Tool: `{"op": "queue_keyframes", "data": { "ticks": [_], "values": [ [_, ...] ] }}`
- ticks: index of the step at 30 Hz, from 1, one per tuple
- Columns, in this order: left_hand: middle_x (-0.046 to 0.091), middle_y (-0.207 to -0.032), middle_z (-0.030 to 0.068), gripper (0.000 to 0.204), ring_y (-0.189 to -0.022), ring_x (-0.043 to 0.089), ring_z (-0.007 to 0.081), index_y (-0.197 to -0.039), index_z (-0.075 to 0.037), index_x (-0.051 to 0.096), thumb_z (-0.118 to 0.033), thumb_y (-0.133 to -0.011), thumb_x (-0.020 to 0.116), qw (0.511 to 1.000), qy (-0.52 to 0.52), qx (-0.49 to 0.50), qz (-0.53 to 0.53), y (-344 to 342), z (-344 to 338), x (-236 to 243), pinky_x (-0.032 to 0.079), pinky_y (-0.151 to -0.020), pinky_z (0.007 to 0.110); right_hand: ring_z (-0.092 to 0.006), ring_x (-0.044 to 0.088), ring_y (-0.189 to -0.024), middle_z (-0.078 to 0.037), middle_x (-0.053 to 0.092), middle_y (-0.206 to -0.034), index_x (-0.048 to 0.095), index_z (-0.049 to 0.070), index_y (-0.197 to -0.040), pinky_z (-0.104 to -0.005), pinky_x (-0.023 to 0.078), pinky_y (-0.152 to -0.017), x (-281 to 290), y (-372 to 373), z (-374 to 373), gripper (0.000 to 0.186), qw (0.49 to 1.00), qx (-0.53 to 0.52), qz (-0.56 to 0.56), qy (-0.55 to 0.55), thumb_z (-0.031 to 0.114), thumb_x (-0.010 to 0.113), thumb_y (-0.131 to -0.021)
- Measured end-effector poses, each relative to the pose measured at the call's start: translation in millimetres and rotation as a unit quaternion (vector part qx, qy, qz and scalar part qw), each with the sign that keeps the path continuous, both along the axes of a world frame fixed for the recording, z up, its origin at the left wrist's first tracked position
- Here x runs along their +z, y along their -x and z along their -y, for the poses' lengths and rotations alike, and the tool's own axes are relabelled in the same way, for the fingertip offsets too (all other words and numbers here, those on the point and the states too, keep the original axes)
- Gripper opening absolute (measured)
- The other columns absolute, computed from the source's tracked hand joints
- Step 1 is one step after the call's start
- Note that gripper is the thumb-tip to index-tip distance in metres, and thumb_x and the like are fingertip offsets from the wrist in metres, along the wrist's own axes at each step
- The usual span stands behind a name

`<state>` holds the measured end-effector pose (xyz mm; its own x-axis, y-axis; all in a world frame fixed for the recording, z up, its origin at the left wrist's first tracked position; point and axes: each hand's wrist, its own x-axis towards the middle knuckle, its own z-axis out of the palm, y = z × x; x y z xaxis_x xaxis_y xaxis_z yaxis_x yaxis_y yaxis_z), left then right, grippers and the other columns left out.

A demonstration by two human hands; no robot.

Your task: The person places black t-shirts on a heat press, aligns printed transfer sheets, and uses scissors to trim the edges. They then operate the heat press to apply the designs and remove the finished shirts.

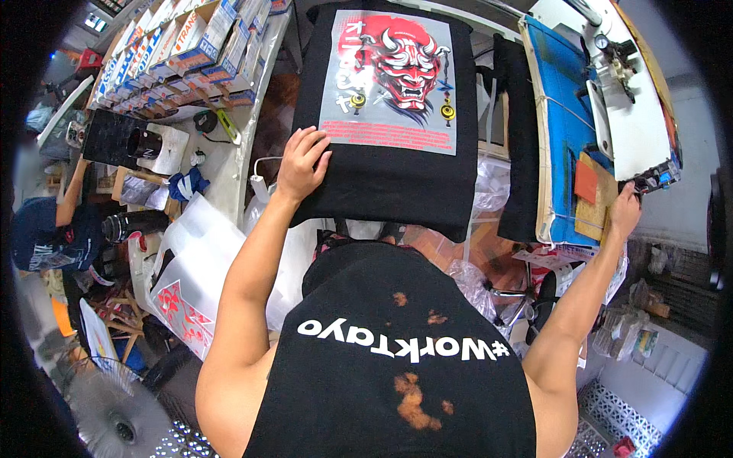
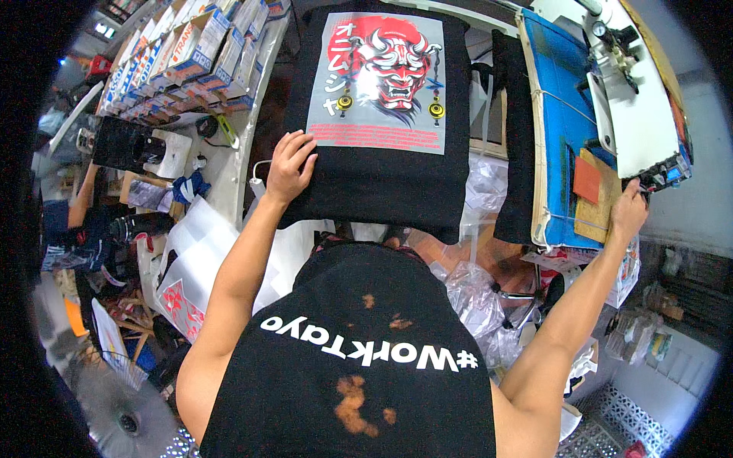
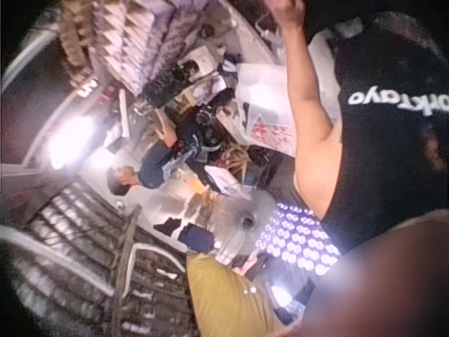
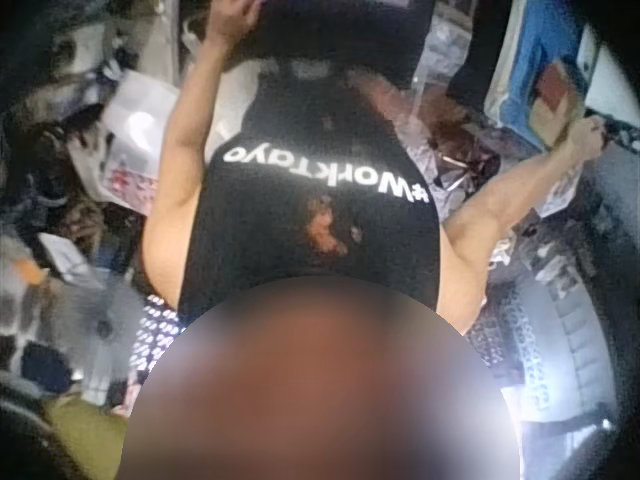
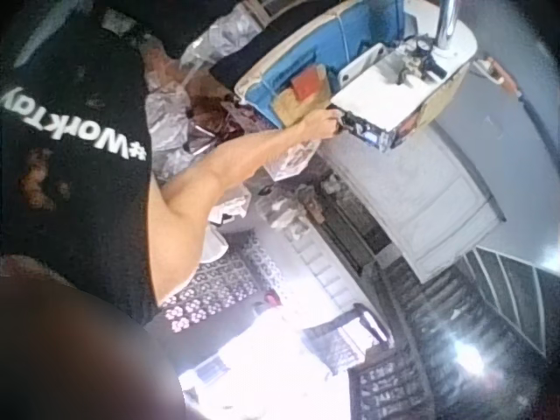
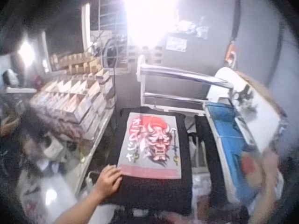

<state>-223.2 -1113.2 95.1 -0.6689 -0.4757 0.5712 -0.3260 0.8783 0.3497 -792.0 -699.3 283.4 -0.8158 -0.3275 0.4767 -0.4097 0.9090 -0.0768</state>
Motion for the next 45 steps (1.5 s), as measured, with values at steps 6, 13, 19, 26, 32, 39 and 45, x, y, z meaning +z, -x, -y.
{"op": "queue_keyframes", "data": {
  "ticks": [6,13,19,26,32,39,45],
  "values": [
    [0.066,-0.120,0.0135,0.027,-0.121,0.059,0.0350,-0.110,-0.003,0.070,-0.011,-0.084,0.072,1.000,0.015,-0.017,-0.020,-4.1,-6.1,6.1,0.044,-0.108,0.050,-0.0488,0.063,-0.103,-0.030,0.070,-0.102,0.073,-0.008,-0.096,-0.0532,0.041,-0.102,18.1,-61.4,26.7,0.070,0.999,0.038,-0.018,-0.023,0.049,0.034,-0.107],
    [0.060,-0.118,0.0120,0.028,-0.118,0.055,0.0334,-0.105,-0.007,0.063,-0.010,-0.077,0.068,0.997,-0.047,0.038,0.037,6.9,-2.2,15.6,0.042,-0.101,0.048,-0.0441,0.057,-0.107,-0.023,0.068,-0.111,0.071,-0.003,-0.102,-0.0522,0.041,-0.097,7.6,-185.5,106.4,0.043,0.981,0.177,-0.074,0.042,0.039,0.061,-0.100],
    [0.065,-0.102,0.0063,0.015,-0.107,0.058,0.0317,-0.087,-0.013,0.070,-0.011,-0.073,0.064,0.983,-0.105,0.143,-0.040,7.2,19.7,13.4,0.046,-0.091,0.047,-0.0451,0.048,-0.128,-0.026,0.045,-0.143,0.056,0.007,-0.136,-0.0554,0.034,-0.108,27.9,-271.1,151.3,0.080,0.955,0.229,-0.146,0.117,0.046,0.086,-0.074],
    [0.063,-0.104,0.0148,0.021,-0.101,0.063,0.0315,-0.098,-0.003,0.070,0.002,-0.079,0.062,0.920,-0.248,0.263,-0.149,-91.2,4.0,-33.2,0.052,-0.090,0.039,-0.0551,0.022,-0.147,-0.037,0.010,-0.160,0.033,0.011,-0.155,-0.0575,0.034,-0.116,34.1,-336.9,224.1,0.121,0.917,0.351,-0.092,0.164,0.039,0.096,-0.057],
    [0.063,-0.105,0.0136,0.021,-0.095,0.064,0.0268,-0.106,-0.003,0.070,-0.001,-0.086,0.063,0.862,-0.333,0.362,-0.122,-158.4,-33.8,-74.4,0.053,-0.088,0.036,-0.0622,0.025,-0.139,-0.041,0.017,-0.155,0.049,0.017,-0.149,-0.0721,0.028,-0.108,18.0,-374.6,272.7,0.107,0.887,0.397,-0.126,0.202,0.059,0.087,-0.059],
    [0.065,-0.104,0.0115,0.014,-0.091,0.064,0.0210,-0.103,0.002,0.069,0.000,-0.091,0.061,0.841,-0.316,0.409,-0.160,-229.4,-108.6,-90.9,0.053,-0.083,0.033,-0.0596,0.020,-0.143,-0.042,0.009,-0.157,0.042,0.013,-0.153,-0.0731,0.025,-0.108,26.0,-401.0,284.3,0.115,0.897,0.380,-0.132,0.186,0.061,0.086,-0.059],
    [0.069,-0.084,0.0094,0.012,-0.076,0.064,0.0158,-0.099,0.000,0.070,-0.002,-0.090,0.063,0.802,-0.465,0.364,-0.088,-206.0,-185.6,-96.8,0.053,-0.072,0.031,-0.0455,0.048,-0.128,-0.026,0.047,-0.142,0.063,0.008,-0.127,-0.0560,0.041,-0.104,15.5,-331.4,205.7,0.056,0.774,0.560,0.092,0.280,0.033,0.079,-0.079]
  ]
}}
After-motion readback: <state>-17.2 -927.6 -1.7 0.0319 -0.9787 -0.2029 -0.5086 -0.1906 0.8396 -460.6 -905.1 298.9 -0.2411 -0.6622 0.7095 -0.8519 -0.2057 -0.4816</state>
